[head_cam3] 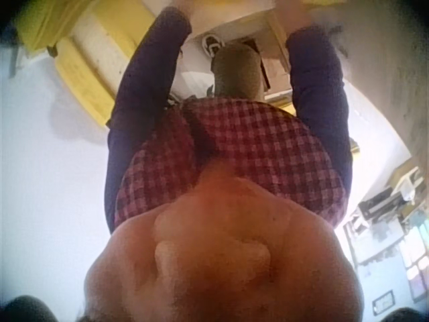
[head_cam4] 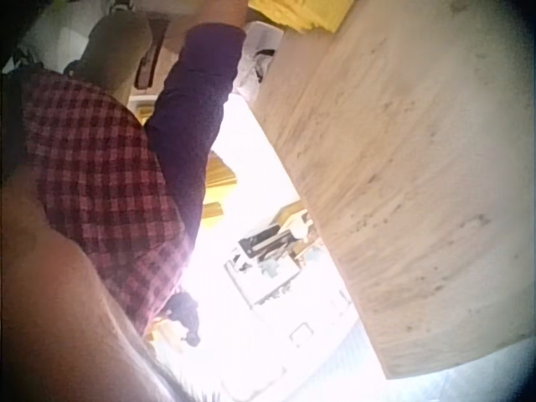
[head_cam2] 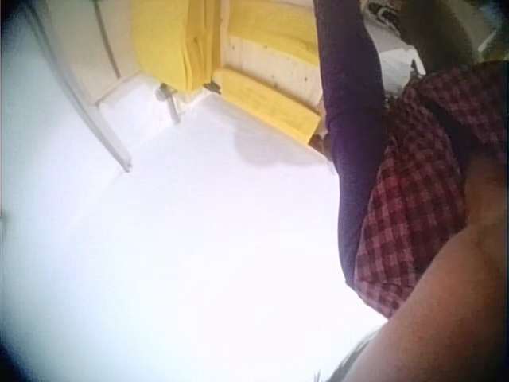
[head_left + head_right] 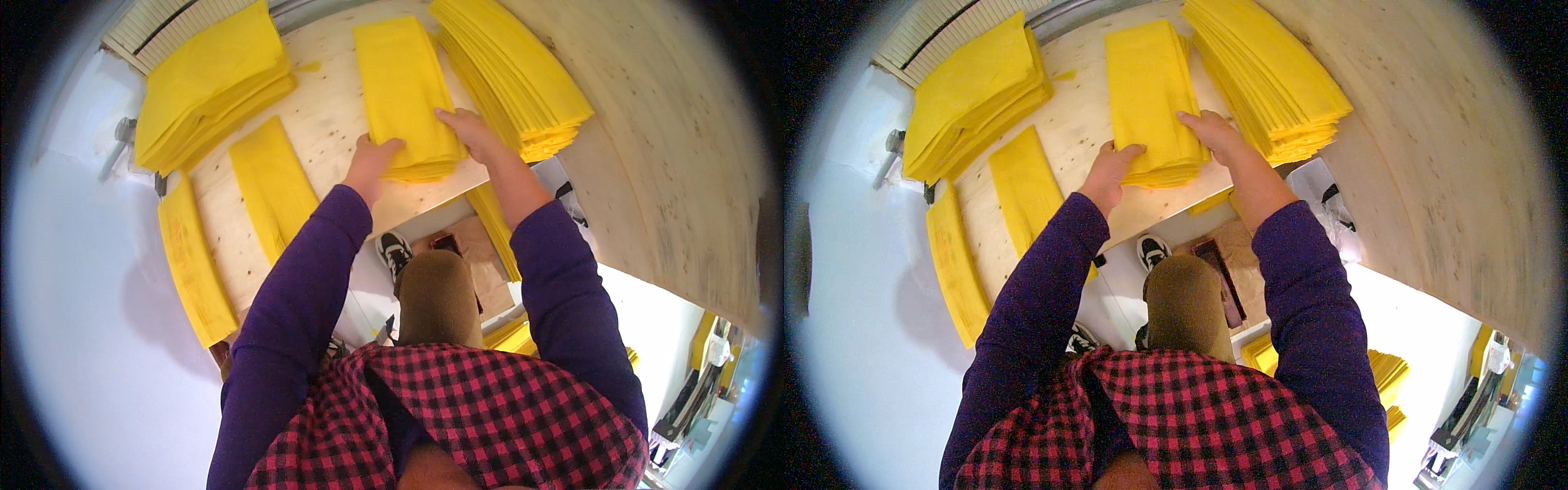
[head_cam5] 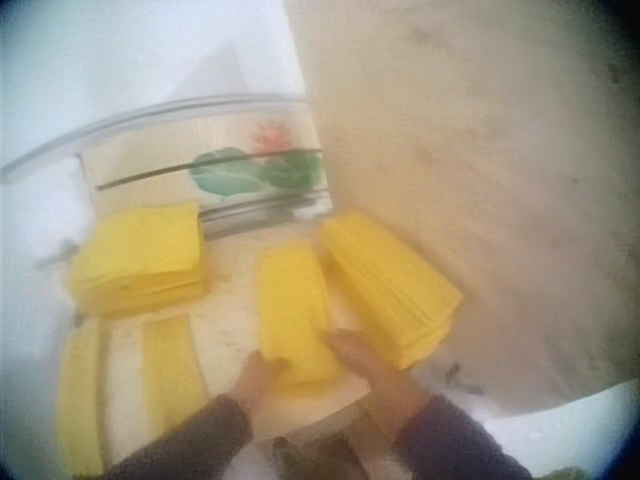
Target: The person folds yellow paper sheets on a wooden table, aligns them, and uses a wooden block to press the folds. They then stack the folded sheets and repeat the process with additional sheets.
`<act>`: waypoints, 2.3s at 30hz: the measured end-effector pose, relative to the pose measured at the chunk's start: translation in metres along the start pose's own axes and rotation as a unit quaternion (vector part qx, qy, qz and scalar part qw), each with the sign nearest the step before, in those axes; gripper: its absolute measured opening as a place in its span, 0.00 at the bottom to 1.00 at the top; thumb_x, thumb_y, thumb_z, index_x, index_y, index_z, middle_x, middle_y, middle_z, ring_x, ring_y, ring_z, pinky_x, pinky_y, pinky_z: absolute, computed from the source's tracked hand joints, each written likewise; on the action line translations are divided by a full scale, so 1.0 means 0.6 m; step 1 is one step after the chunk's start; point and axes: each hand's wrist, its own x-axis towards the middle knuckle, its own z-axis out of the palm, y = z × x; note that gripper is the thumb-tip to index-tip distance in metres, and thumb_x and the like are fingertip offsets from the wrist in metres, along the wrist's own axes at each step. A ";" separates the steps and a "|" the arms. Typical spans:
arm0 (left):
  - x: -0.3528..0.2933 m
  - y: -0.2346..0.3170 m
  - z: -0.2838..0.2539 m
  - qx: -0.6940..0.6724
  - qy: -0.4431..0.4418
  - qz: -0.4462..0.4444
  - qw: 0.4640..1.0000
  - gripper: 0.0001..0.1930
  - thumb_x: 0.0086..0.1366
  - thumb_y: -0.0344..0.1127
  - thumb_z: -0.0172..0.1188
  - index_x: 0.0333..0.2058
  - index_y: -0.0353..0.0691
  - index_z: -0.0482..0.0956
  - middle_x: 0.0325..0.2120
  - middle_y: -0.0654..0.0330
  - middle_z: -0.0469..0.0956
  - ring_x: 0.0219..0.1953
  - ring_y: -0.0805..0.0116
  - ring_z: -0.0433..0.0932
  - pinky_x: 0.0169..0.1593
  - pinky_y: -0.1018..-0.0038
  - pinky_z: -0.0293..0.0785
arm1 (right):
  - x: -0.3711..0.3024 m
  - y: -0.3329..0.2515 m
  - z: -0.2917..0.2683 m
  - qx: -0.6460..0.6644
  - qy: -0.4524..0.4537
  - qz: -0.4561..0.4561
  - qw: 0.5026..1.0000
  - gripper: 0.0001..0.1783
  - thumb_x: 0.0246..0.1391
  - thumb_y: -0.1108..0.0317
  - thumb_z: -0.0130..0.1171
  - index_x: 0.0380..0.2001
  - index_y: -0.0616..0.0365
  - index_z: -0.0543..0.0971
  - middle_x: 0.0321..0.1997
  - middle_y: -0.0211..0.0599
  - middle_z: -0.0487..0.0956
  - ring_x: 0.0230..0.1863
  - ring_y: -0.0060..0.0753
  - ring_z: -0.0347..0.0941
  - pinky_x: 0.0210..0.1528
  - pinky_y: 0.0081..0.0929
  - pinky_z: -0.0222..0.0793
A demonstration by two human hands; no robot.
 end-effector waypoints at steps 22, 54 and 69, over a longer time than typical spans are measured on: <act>-0.245 -0.015 -0.031 0.178 0.034 0.219 0.959 0.23 0.59 0.31 0.55 0.53 0.35 0.64 0.51 0.58 0.67 0.51 0.67 0.65 0.56 0.72 0.61 | -0.179 0.057 -0.060 -0.245 0.202 -0.265 0.910 0.24 0.53 0.51 0.54 0.42 0.62 0.75 0.37 0.38 0.78 0.38 0.27 0.73 0.43 0.23 0.67; -0.421 -0.043 -0.300 0.311 0.415 0.116 0.847 0.12 0.63 0.30 0.49 0.45 0.35 0.69 0.43 0.58 0.72 0.46 0.71 0.70 0.49 0.75 0.66 | -0.210 0.714 -0.042 -0.482 0.045 0.230 0.844 0.20 0.59 0.61 0.34 0.39 0.63 0.72 0.39 0.54 0.76 0.43 0.50 0.74 0.44 0.44 0.69; -0.436 -0.052 -0.310 0.315 0.407 0.101 0.851 0.12 0.63 0.30 0.49 0.45 0.34 0.69 0.43 0.58 0.72 0.45 0.70 0.70 0.48 0.73 0.66 | -0.211 0.776 -0.049 -0.490 0.039 0.198 0.848 0.15 0.55 0.67 0.40 0.39 0.64 0.72 0.37 0.53 0.77 0.40 0.48 0.76 0.40 0.40 0.72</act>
